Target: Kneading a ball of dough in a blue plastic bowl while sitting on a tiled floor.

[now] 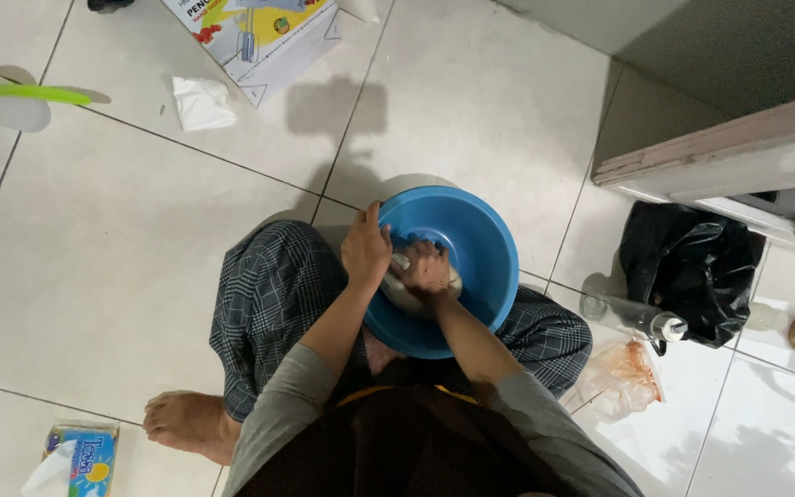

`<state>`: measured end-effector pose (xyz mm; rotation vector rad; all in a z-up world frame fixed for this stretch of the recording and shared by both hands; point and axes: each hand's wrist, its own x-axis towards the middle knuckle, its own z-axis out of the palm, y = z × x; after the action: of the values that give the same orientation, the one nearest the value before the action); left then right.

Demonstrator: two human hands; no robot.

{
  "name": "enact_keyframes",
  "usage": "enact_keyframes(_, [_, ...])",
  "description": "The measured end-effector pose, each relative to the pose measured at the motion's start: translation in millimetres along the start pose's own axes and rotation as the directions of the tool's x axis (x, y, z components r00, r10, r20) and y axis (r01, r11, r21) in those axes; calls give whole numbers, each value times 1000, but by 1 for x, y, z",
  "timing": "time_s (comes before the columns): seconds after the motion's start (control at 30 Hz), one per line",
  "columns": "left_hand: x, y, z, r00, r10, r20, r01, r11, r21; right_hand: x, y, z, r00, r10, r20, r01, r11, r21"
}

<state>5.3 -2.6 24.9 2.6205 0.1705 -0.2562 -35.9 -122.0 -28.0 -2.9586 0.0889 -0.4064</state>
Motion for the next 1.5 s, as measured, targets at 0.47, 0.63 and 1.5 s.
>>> enact_keyframes(0.47, [3,7,-5,999,-9,43,13,996,-88,36,64,82,935,-326,-141,349,917,195])
enact_keyframes(0.63, [8,9,-5,995,-38,90,46,995,-85,49,59,70,966,-257,-25,257,945,201])
enact_keyframes(1.5, [11,-24,56,961,111,-252,-116,993,-4,-15,60,-13,833,-36,553,-43,991,130])
